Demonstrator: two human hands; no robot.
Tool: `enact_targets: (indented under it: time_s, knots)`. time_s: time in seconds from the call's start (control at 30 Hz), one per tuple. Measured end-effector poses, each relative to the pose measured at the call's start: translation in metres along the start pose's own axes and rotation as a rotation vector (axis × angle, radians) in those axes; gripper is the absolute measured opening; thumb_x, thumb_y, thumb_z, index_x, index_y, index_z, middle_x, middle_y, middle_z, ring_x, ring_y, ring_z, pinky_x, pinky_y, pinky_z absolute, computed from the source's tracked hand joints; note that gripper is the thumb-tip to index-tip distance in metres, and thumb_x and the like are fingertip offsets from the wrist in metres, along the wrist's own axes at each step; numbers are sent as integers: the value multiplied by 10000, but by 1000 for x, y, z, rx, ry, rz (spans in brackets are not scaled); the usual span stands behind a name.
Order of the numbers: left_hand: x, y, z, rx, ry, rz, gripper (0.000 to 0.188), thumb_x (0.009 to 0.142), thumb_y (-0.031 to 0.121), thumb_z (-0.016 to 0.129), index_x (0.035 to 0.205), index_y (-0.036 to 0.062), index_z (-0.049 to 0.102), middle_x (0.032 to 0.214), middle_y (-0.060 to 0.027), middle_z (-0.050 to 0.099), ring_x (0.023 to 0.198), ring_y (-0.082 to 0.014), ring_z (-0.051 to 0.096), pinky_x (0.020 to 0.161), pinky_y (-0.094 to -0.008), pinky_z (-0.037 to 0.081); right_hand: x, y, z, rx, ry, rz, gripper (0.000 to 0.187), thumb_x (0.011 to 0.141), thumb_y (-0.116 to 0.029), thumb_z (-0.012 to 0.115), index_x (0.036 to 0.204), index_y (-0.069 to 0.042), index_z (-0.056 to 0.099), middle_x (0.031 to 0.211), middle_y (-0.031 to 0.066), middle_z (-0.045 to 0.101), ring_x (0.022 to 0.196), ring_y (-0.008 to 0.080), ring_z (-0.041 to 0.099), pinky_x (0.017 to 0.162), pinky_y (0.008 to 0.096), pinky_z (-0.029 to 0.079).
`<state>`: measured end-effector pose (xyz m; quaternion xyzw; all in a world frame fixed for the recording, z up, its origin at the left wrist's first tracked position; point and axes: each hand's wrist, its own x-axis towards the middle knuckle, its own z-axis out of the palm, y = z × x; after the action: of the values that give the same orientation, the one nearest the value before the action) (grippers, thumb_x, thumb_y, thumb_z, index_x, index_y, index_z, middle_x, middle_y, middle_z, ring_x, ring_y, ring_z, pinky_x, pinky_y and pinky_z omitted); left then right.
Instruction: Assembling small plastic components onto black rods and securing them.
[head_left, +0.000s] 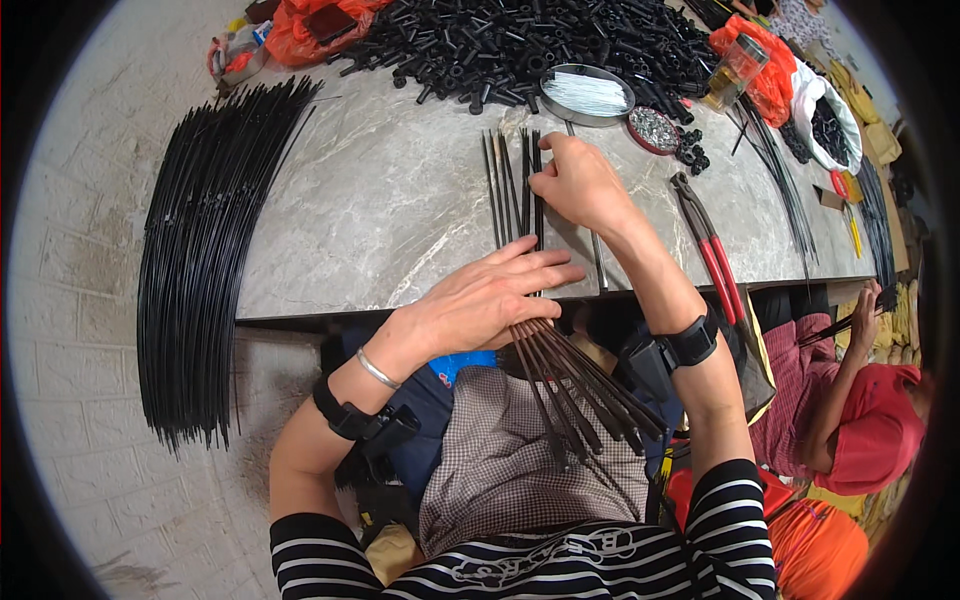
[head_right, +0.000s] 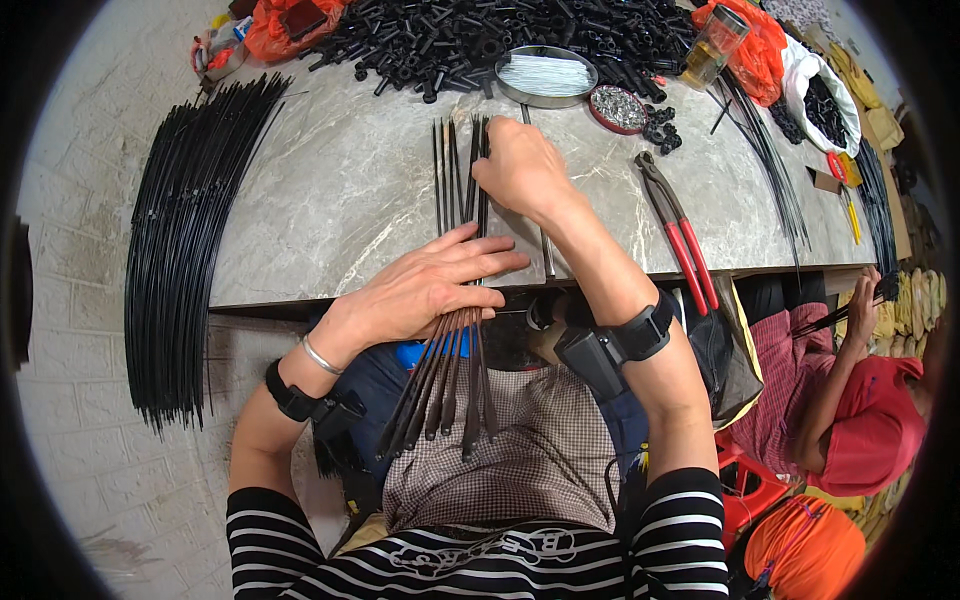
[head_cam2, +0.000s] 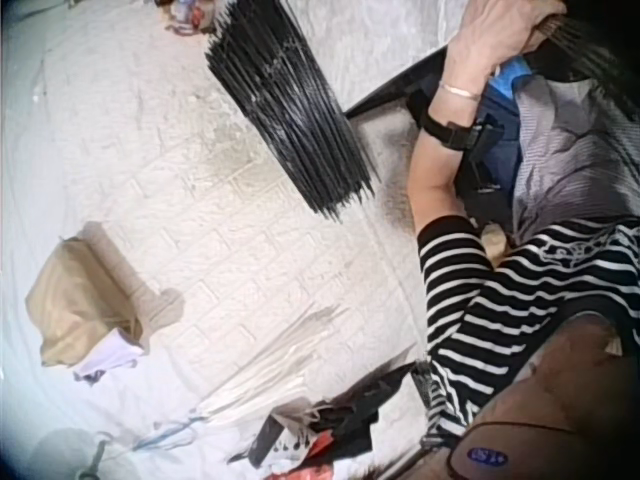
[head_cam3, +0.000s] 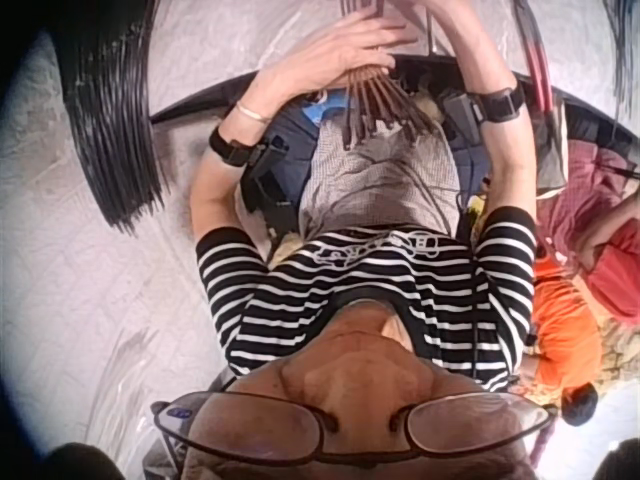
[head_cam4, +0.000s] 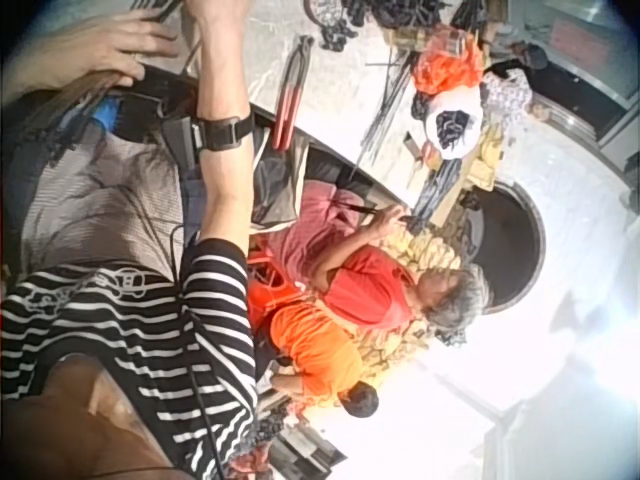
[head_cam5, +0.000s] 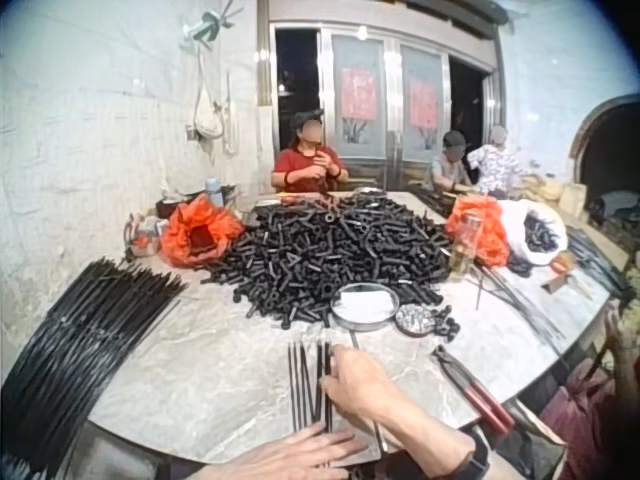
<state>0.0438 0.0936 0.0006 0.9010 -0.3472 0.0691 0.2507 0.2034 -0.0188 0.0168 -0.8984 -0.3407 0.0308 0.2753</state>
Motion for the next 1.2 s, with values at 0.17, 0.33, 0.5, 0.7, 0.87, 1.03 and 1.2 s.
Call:
enact_targets:
  time_s: [0.17,0.33,0.5,0.7,0.87,1.03,1.2]
  knots:
    - [2,0,-1,14,-4,1,183,887,245,622,953,80,665,1378,-99,500,1313,-305,430,1114,-499,316,2,-3,-2,121,0,54,552,711,-119,669,1201,97,536,786,175,676,749,323,673,714,394,520]
    - [0,-1,2,27,12,16,191,889,249,620,973,86,673,1385,-98,495,1317,-298,428,1110,-498,319,8,-3,8,-3,56,21,641,695,-112,679,1265,80,455,852,172,664,687,248,669,626,362,529]
    - [-2,1,3,37,27,4,192,781,156,678,955,74,675,1357,-92,506,1326,-266,405,1149,-439,289,4,3,6,364,-7,151,645,715,-98,688,1276,92,433,912,148,647,659,152,631,515,267,506]
    - [-3,1,3,19,11,-22,176,769,122,674,934,65,690,1378,-87,493,1352,-250,380,1166,-453,267,1,5,-6,966,-117,275,659,772,-84,690,1326,110,391,972,135,671,664,125,612,496,240,479]
    - [-2,-1,3,22,31,1,198,900,248,610,937,63,671,1383,-105,495,1332,-298,409,1131,-504,296,7,20,-3,839,-37,160,633,775,-118,721,1301,99,444,994,147,670,720,134,624,568,256,496]
    - [-2,-1,5,21,22,-13,198,901,248,609,959,68,665,1389,-100,489,1325,-300,417,1132,-507,292,-2,16,10,86,268,-80,404,762,-86,698,1127,60,603,1017,231,657,867,384,653,764,433,517]
    - [-3,1,3,25,14,-14,189,891,242,618,960,70,657,1381,-99,494,1319,-301,423,1129,-503,297,-1,-14,7,195,212,-109,249,789,-206,699,867,30,690,738,187,674,693,311,672,648,382,514]
